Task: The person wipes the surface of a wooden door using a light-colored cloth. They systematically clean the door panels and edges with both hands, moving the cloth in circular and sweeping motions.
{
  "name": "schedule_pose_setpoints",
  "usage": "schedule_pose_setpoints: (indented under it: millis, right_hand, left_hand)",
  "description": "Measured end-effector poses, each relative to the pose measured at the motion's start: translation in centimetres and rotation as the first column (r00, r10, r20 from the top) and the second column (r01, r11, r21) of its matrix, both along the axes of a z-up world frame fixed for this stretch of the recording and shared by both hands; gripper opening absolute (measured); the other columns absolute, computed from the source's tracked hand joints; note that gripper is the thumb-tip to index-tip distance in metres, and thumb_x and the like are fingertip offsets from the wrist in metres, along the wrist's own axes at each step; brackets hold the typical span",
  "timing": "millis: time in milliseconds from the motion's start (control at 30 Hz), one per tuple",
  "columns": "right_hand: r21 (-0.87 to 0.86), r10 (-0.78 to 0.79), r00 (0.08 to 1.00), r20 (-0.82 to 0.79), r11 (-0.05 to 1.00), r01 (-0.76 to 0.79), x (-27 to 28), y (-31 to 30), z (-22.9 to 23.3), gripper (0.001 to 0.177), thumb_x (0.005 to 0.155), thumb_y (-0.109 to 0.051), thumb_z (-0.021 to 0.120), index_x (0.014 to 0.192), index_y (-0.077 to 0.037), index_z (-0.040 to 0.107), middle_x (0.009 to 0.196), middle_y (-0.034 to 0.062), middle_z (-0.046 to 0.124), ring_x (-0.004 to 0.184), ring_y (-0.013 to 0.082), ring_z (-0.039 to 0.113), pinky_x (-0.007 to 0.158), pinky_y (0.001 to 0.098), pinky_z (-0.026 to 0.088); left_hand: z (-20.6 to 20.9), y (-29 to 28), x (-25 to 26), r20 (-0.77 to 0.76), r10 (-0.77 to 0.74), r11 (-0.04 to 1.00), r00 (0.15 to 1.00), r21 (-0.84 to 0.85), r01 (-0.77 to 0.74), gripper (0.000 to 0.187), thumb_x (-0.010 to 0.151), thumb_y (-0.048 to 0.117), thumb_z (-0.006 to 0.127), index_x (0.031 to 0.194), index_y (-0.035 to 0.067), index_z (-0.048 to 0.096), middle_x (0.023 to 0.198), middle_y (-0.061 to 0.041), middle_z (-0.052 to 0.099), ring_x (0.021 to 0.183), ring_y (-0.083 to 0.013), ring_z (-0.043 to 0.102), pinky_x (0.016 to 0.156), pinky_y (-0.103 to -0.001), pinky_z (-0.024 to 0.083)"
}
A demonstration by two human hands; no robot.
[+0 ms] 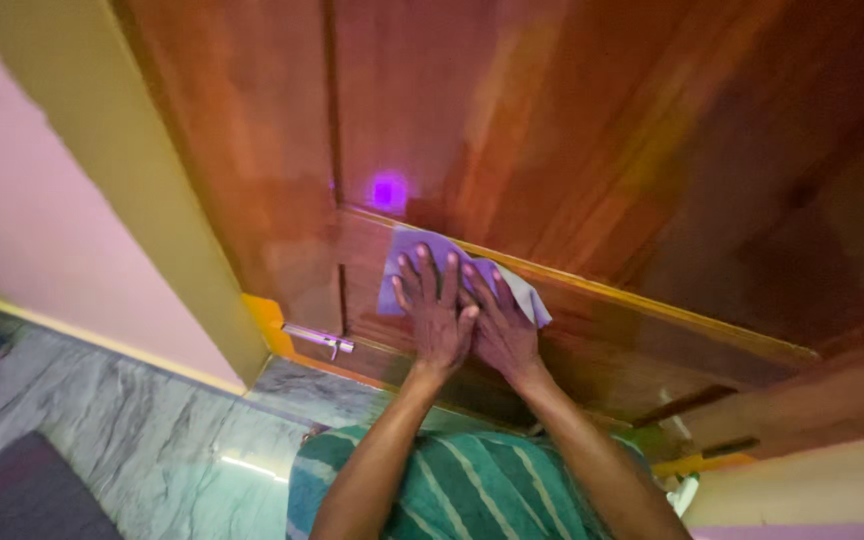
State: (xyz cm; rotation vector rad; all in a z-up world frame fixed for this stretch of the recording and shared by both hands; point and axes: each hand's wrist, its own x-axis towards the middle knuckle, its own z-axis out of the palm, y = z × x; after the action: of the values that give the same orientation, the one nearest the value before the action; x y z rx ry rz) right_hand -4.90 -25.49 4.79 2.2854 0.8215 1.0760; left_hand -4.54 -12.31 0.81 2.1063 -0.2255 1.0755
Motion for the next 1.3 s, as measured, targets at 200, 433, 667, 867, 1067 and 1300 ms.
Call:
schedule_pose_setpoints:
  millis: [200,433,667,867,1067,1300]
  right_hand:
    - [0.502,0.013,0.995,-0.095,0.864,0.037,-0.1,-7.5,-7.9,0.062,0.094,-0.039,0.060,0.153,-0.022,0.051,0.160,0.0065,0.045,0.145,0.0437,0.040,0.113,0.0542,0.041]
    - [0.522,-0.097,0.957,-0.274,0.821,0.233,-0.5,-7.6,-5.8,0.070,0.084,-0.044,0.066,0.147,-0.016,0.053,0.144,0.0116,0.050,0.130,0.0548,0.045,0.099,0.0673,0.043]
    - [0.604,0.172,0.963,-0.207,0.797,-0.012,-1.0,-3.8,-2.6,0.056,0.097,-0.022,0.059,0.152,-0.013,0.052,0.158,0.0081,0.048,0.140,0.0423,0.048,0.109,0.0511,0.046]
    - [0.626,0.295,0.932,-0.208,0.773,-0.105,-0.8,-1.1,-1.2,0.059,0.094,-0.009,0.056,0.153,-0.008,0.050,0.160,0.0098,0.048,0.145,0.0335,0.050,0.113,0.0404,0.048]
    - [0.636,0.251,0.954,-0.167,0.766,-0.090,0.1,-0.3,-2.6,0.057,0.097,-0.010,0.057,0.154,-0.007,0.050,0.160,0.0118,0.049,0.141,0.0313,0.054,0.113,0.0410,0.047]
    - [0.554,0.040,0.998,-0.039,0.832,-0.012,0.5,-2.2,-3.9,0.053,0.104,-0.032,0.057,0.151,-0.005,0.051,0.158,0.0162,0.049,0.149,0.0390,0.037,0.122,0.0550,0.017]
  left_hand:
    - [-2.3,-4.8,-0.5,-0.095,-0.096,0.916,0.991,0.381,0.125,0.083,0.094,0.077,0.034,0.162,0.029,0.038,0.168,-0.011,0.029,0.156,-0.0507,0.010,0.121,-0.072,0.003]
    - [-3.0,-5.4,1.3,-0.092,-0.067,0.861,0.993,0.497,0.104,0.082,0.093,0.078,0.030,0.158,0.030,0.041,0.152,-0.013,0.046,0.153,-0.0443,0.022,0.118,-0.076,0.004]
    - [-3.3,-1.5,2.8,-0.076,0.058,0.936,0.995,0.351,-0.028,0.091,0.095,0.079,0.018,0.162,0.020,0.035,0.152,-0.017,0.047,0.155,-0.0457,0.018,0.121,-0.076,-0.001]
    - [-3.5,0.8,2.9,-0.013,0.120,0.962,0.993,0.249,-0.113,0.094,0.100,0.078,0.015,0.164,0.010,0.028,0.160,-0.024,0.042,0.156,-0.0511,0.012,0.119,-0.074,-0.005]
    - [-3.8,1.1,2.9,-0.078,0.173,0.966,0.982,0.208,-0.153,0.100,0.096,0.079,0.015,0.165,0.006,0.023,0.158,-0.024,0.042,0.156,-0.0477,0.015,0.120,-0.075,-0.004]
    - [-2.0,-1.1,1.9,-0.122,0.225,0.952,0.967,0.241,-0.191,0.088,0.105,0.065,0.036,0.164,-0.001,0.024,0.154,-0.030,0.043,0.151,-0.0593,0.020,0.121,-0.075,0.002]
